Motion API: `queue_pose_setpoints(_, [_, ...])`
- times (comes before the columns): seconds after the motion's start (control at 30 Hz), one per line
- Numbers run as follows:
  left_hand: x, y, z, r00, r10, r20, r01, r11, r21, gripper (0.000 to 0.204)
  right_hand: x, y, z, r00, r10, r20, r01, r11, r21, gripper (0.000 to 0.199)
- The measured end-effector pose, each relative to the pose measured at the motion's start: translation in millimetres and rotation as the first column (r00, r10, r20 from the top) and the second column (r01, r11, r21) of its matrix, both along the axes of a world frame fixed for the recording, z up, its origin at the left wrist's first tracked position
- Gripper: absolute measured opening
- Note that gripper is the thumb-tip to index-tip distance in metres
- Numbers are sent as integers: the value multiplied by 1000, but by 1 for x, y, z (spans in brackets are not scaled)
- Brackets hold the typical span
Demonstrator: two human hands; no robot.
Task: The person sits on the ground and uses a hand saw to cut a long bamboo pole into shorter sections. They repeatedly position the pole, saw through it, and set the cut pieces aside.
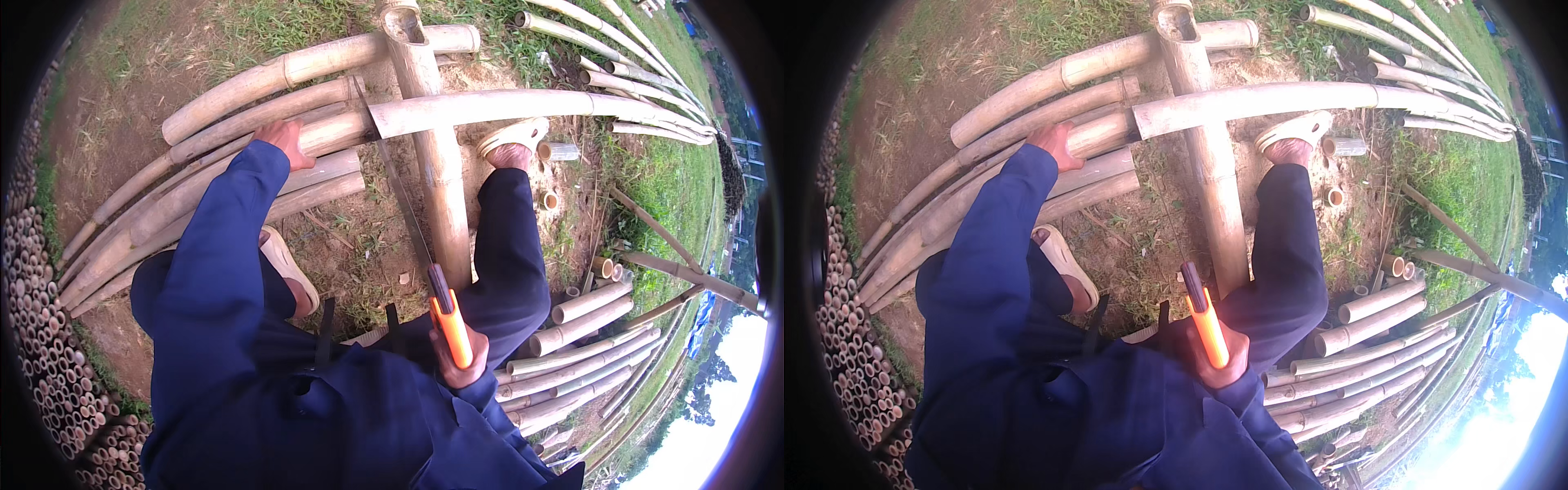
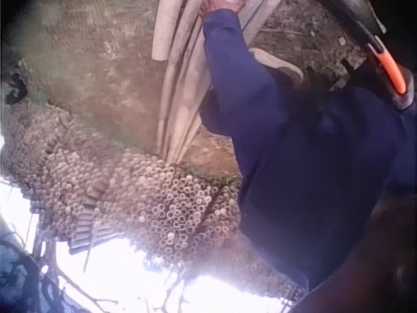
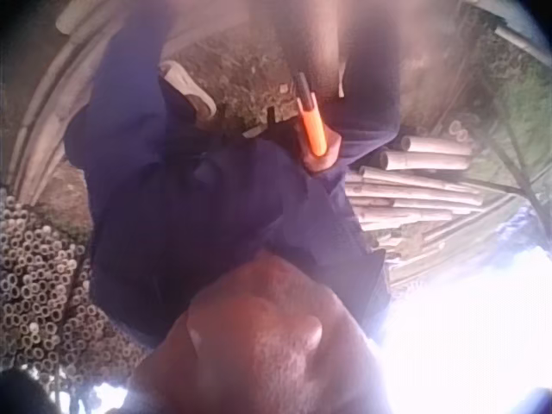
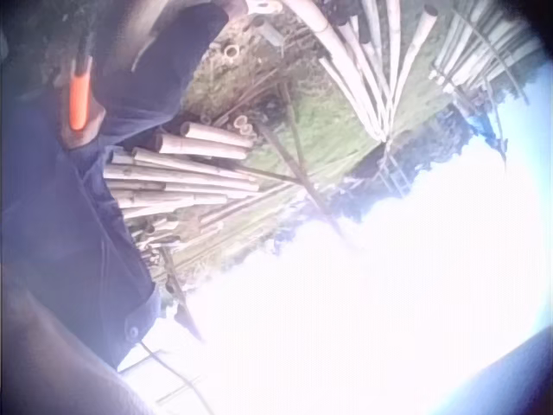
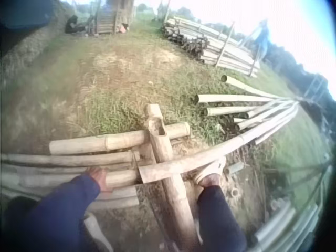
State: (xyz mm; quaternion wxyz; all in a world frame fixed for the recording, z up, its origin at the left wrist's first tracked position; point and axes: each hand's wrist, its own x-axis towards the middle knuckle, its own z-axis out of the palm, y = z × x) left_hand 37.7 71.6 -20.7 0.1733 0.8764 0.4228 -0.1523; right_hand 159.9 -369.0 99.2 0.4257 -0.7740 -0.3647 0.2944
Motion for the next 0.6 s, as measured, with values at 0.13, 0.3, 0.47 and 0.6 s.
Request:
queue_pose_setpoints(0.13, [13,10,7,999,-30,40,31,999,-19,79,13,46,-6,994,-55,-98,56,998,-1,26])
queue_pose_setpoints(0.3, [15,13,9,999,-41,24,44,990,-135,77,35,149,-56,983,11,-184,23,983,183,14])
queue_pose_setpoints(0.47, [8,36,2,997,1,76,17,972,-233,77,-6,-1,7,1000,11,29,-11,1000,6,36])
queue_pose_setpoints(0.6, [20,42,-2,997,-12,73,31,964,-265,81,13,52,-17,998,-38,-43,38,999,-1,21])
